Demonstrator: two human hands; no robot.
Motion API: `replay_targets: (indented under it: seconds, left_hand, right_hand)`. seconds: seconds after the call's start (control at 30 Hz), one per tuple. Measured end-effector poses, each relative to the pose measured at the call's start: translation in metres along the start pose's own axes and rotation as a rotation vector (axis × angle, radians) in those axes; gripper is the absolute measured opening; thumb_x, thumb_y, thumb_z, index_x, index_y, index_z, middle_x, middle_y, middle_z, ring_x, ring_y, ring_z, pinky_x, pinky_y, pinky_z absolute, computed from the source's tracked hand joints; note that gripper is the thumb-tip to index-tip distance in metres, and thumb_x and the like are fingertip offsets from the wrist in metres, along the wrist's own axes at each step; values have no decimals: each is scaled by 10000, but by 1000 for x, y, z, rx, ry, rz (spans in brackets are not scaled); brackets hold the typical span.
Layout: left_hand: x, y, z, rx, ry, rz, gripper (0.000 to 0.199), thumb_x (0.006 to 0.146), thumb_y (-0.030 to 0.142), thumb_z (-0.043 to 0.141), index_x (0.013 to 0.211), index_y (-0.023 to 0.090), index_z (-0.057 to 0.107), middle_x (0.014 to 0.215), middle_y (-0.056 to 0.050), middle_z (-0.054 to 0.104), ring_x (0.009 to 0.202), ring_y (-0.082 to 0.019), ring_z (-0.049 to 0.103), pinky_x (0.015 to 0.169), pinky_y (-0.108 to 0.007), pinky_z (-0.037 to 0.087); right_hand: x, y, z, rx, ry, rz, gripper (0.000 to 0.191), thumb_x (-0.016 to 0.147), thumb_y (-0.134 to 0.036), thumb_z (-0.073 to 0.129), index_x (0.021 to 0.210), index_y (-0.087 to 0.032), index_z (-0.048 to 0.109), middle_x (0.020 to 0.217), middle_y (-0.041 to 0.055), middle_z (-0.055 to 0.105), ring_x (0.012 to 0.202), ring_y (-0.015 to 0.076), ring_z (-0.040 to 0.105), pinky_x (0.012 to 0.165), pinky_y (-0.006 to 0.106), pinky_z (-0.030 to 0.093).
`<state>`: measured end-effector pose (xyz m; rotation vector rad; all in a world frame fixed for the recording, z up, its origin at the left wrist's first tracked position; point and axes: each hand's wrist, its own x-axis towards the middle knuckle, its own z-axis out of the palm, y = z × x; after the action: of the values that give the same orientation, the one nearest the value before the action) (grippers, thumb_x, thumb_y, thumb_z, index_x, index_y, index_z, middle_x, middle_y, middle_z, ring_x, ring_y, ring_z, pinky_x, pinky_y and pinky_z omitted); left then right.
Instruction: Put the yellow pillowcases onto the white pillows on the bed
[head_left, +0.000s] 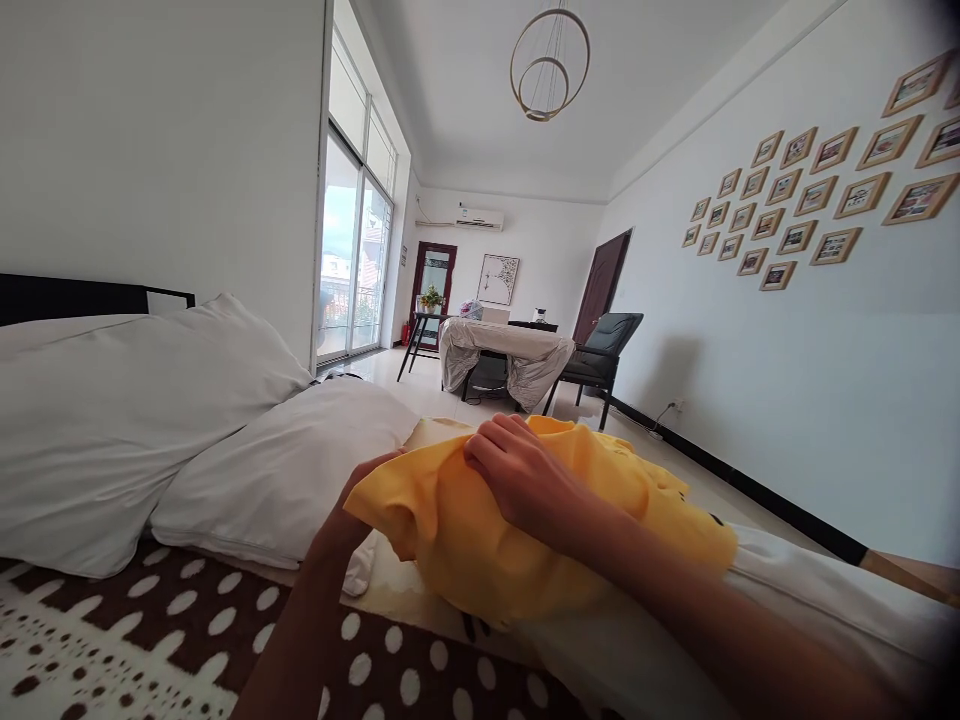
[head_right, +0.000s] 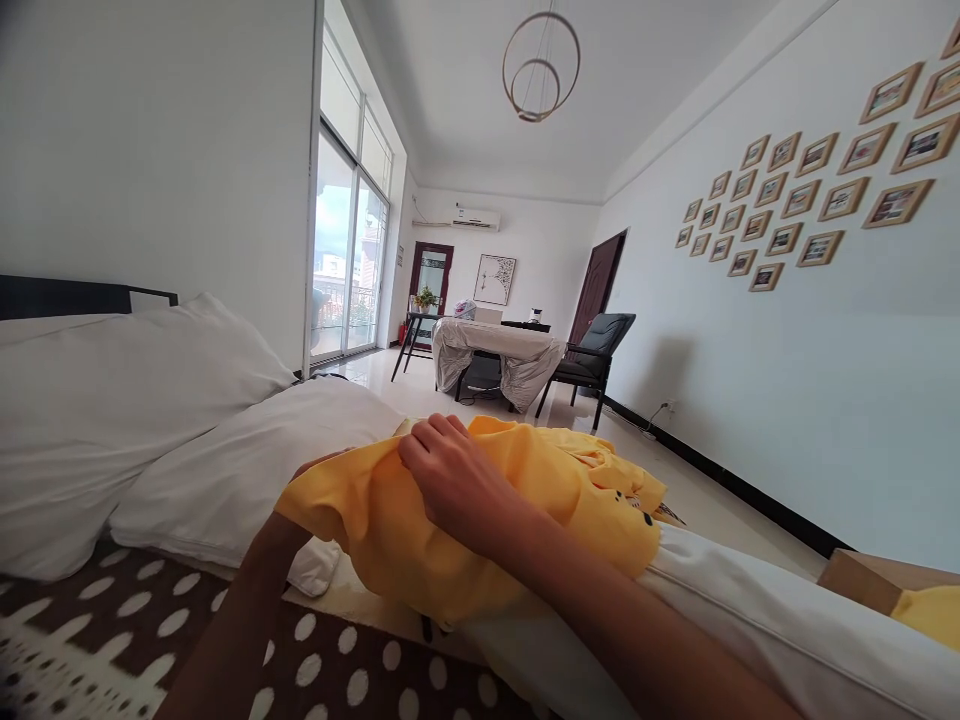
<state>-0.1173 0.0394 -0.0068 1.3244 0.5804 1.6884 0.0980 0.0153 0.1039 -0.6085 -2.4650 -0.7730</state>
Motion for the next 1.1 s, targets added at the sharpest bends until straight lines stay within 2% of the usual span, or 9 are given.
replay_targets:
  seconds: [0.13, 0.3, 0.43, 0.57, 0.73, 0.83, 0.93, 1.03, 1.1]
  left_hand:
    - [0, -4, 3, -92, -19, 6, 284, 598, 350, 763, 815, 180, 695, 773, -61, 679, 718, -211, 605, 651, -322, 521]
    - [-1, -3, 9, -182, 29, 47, 280, 562, 281, 798, 795, 168, 690, 726, -46, 679, 729, -221, 634, 679, -329, 536]
    - [0, -1, 15, -245, 89, 12, 227, 525, 236, 809, 665, 136, 660, 589, -22, 633, 646, -202, 626, 569, -272, 520]
    - [4, -5, 13, -268, 150, -40, 240, 467, 168, 812, 617, 104, 637, 550, -10, 618, 500, -138, 566, 441, -213, 460]
    - [10, -15, 6, -331, 234, -25, 268, 426, 180, 795, 620, 126, 618, 556, 9, 628, 481, -128, 563, 448, -220, 479]
    - [11, -14, 9, -356, 256, -36, 271, 438, 205, 797, 636, 128, 628, 587, -12, 650, 520, -154, 592, 472, -239, 496]
    - [10, -8, 14, -365, 267, -40, 269, 460, 224, 803, 643, 124, 634, 608, -20, 655, 557, -159, 605, 502, -238, 504]
    - [9, -2, 17, -354, 290, -15, 290, 474, 244, 814, 679, 129, 644, 629, -8, 654, 588, -141, 607, 535, -217, 507]
    - [7, 1, 19, -331, 285, 24, 295, 511, 259, 812, 729, 139, 652, 659, -4, 657, 610, -132, 606, 547, -206, 504]
  right_hand:
    - [0, 3, -4, 15, -5, -4, 211, 826, 14, 423, 741, -150, 525, 764, 61, 522, 721, 170, 407, 685, 280, 351]
    - [-2, 4, -9, -47, 45, -30, 279, 832, 38, 357, 709, -151, 521, 752, 70, 518, 719, 175, 403, 665, 281, 355]
    - [-3, 11, -19, 143, -19, 97, 261, 865, -32, 405, 689, -170, 540, 733, 37, 535, 688, 141, 463, 628, 241, 368]
    - [-4, 33, -27, 380, -94, 245, 191, 840, -101, 500, 709, -187, 608, 744, 3, 596, 652, 106, 535, 622, 214, 395]
    - [-9, 66, -28, 222, 3, 376, 204, 802, -81, 485, 693, -168, 633, 716, 20, 613, 616, 125, 541, 586, 238, 390]
    - [-10, 52, -30, 107, 167, 331, 175, 828, -129, 492, 747, -165, 642, 741, 36, 633, 638, 142, 537, 611, 256, 399]
    - [-4, 13, -28, -99, 280, 185, 183, 868, -183, 466, 808, -153, 636, 790, 73, 639, 760, 196, 536, 717, 313, 392]
    - [5, -18, -13, -228, 100, 145, 185, 887, -256, 474, 885, -143, 620, 824, 88, 639, 795, 229, 536, 736, 349, 358]
    - [9, -23, 0, -252, -40, 187, 191, 901, -271, 465, 872, -145, 606, 818, 85, 634, 778, 225, 541, 705, 338, 339]
